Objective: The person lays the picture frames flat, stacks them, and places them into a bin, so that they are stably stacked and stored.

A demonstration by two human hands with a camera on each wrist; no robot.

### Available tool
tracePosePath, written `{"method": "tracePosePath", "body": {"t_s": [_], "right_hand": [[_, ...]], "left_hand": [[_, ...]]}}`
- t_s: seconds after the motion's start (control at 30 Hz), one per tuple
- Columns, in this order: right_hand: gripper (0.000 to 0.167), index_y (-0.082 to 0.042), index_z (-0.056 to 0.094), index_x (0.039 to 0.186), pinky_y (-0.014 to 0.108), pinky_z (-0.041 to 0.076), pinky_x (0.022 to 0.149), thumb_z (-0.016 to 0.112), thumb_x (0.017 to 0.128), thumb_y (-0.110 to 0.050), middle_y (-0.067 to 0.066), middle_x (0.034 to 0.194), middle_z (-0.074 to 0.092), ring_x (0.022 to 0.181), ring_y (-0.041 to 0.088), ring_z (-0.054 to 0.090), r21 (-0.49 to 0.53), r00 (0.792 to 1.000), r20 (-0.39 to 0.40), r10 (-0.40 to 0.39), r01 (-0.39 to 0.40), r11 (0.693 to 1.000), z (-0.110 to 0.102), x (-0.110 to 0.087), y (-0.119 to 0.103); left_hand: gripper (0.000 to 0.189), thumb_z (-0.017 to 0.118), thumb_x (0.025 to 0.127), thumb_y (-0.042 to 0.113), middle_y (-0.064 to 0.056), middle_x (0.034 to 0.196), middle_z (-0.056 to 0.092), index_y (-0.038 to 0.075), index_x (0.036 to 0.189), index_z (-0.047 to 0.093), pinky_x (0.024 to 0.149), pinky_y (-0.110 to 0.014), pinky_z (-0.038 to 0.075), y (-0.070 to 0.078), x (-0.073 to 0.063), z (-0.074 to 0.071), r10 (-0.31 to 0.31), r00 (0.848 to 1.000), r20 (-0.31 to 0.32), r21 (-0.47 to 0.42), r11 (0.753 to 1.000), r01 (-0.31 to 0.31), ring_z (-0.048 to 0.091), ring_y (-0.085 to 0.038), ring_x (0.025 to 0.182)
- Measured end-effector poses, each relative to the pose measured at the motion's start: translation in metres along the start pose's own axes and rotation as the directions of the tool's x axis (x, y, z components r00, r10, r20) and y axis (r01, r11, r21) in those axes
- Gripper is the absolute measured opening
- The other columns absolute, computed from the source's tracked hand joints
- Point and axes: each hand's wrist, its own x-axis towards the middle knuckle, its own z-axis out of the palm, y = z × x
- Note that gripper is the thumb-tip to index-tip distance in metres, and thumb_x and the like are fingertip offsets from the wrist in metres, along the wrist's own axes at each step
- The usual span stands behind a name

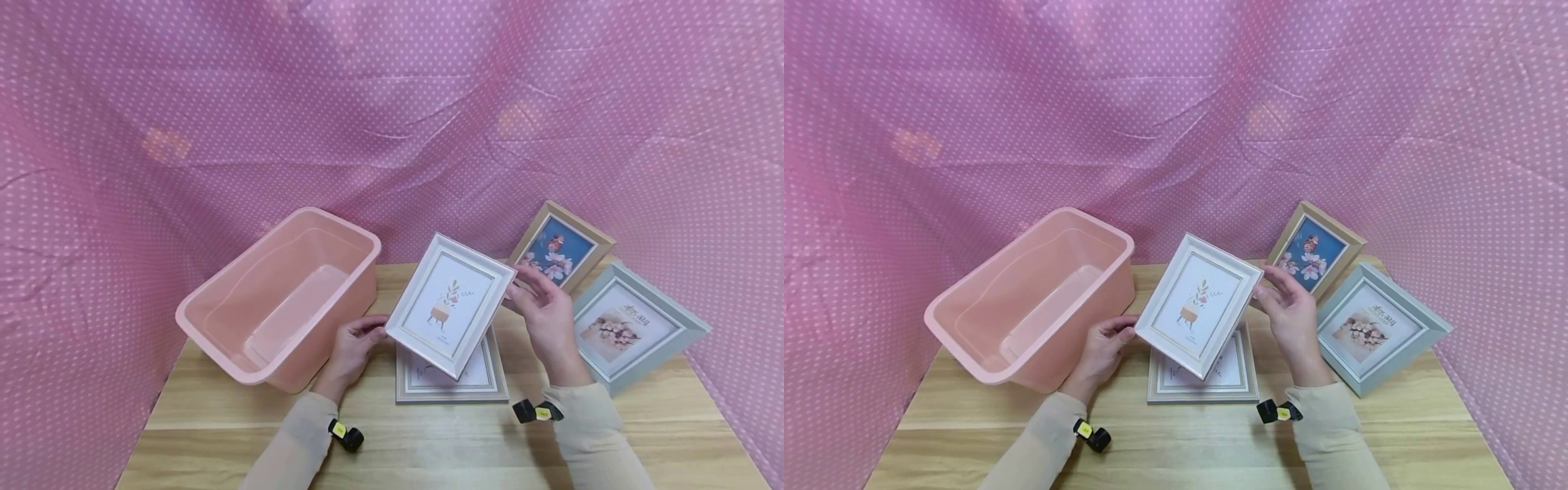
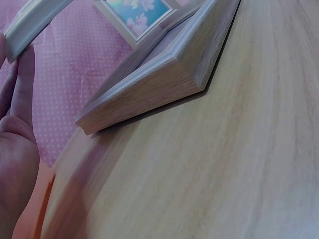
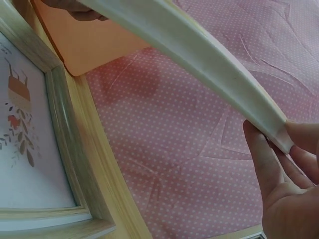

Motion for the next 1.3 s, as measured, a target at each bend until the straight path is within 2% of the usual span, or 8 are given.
{"method": "tracePosePath", "body": {"t_s": [0.07,0.33,0.5,0.7,0.83,0.97,1.1,1.3], "right_hand": [[0.043,0.014,0.054,0.143,0.031,0.067,0.091,0.065,0.102,0.007,-0.007,0.13,0.073,0.107,0.007,0.078,0.001,1.0,-0.01,0.006,-0.006,1.0,0.0,-0.002,0.0],[0.035,0.012,0.063,0.133,0.031,0.066,0.092,0.068,0.098,0.013,-0.006,0.127,0.078,0.106,0.009,0.08,0.039,0.999,-0.049,0.001,0.001,0.999,-0.002,-0.009,0.007],[0.035,0.012,0.069,0.124,0.025,0.066,0.092,0.074,0.09,0.018,-0.006,0.121,0.082,0.1,0.009,0.08,0.017,0.998,-0.059,-0.018,0.019,1.0,-0.003,-0.012,0.011],[0.032,0.016,0.069,0.117,0.025,0.066,0.092,0.073,0.086,0.024,-0.004,0.118,0.081,0.101,0.011,0.08,0.013,0.998,-0.061,-0.033,0.034,0.999,-0.005,-0.016,0.015],[0.029,0.017,0.068,0.113,0.026,0.065,0.093,0.074,0.086,0.024,-0.003,0.119,0.081,0.107,0.013,0.079,-0.002,0.997,-0.066,-0.039,0.039,0.999,-0.005,-0.018,0.017],[0.027,0.018,0.066,0.11,0.027,0.066,0.093,0.074,0.085,0.024,-0.001,0.122,0.081,0.109,0.014,0.079,0.003,0.997,-0.071,-0.033,0.033,0.999,-0.006,-0.022,0.02],[0.028,0.019,0.066,0.112,0.026,0.065,0.095,0.076,0.086,0.021,-0.002,0.124,0.08,0.111,0.013,0.078,-0.025,0.996,-0.082,-0.023,0.021,0.999,-0.007,-0.026,0.023],[0.028,0.02,0.065,0.111,0.027,0.064,0.097,0.077,0.086,0.02,-0.003,0.123,0.081,0.112,0.012,0.079,-0.02,0.996,-0.084,-0.002,0.0,1.0,-0.008,-0.031,0.025]], "left_hand": [[0.022,0.081,0.093,0.009,0.009,0.104,0.083,0.027,0.106,0.083,0.085,-0.019,0.065,0.0,0.0,0.001,-0.009,1.0,-0.015,-0.027,1.0,0.009,0.076,-0.004,0.093],[0.026,0.072,0.098,-0.005,0.004,0.102,0.083,0.018,0.102,0.083,0.088,-0.023,0.066,0.002,0.003,0.01,-0.039,0.985,-0.171,-0.147,0.989,0.014,0.077,-0.007,0.093],[0.033,0.068,0.097,-0.013,0.002,0.101,0.081,0.017,0.092,0.079,0.087,-0.024,0.067,0.007,0.005,0.017,-0.037,0.948,-0.317,-0.198,0.98,-0.028,0.077,-0.008,0.092],[0.036,0.067,0.097,-0.015,0.003,0.091,0.081,0.018,0.089,0.081,0.082,-0.024,0.067,0.013,0.01,0.025,-0.023,0.902,-0.431,-0.209,0.975,-0.075,0.076,-0.007,0.084],[0.032,0.069,0.096,-0.015,0.003,0.09,0.083,0.014,0.09,0.082,0.082,-0.024,0.068,0.016,0.011,0.032,-0.029,0.867,-0.498,-0.19,0.979,-0.077,0.078,-0.007,0.084],[0.019,0.07,0.096,-0.013,0.002,0.092,0.085,0.0,0.103,0.082,0.085,-0.024,0.067,0.019,0.011,0.037,-0.051,0.833,-0.55,-0.145,0.989,-0.036,0.08,-0.007,0.088],[0.022,0.071,0.096,-0.011,-0.004,0.103,0.085,-0.016,0.118,0.071,0.091,-0.024,0.066,0.024,0.012,0.04,-0.071,0.824,-0.562,-0.113,0.994,0.009,0.08,-0.007,0.096],[0.03,0.07,0.096,-0.011,-0.007,0.117,0.082,-0.015,0.126,0.067,0.095,-0.021,0.064,0.031,0.011,0.042,-0.088,0.833,-0.546,-0.077,0.996,0.055,0.077,-0.003,0.102]]}}
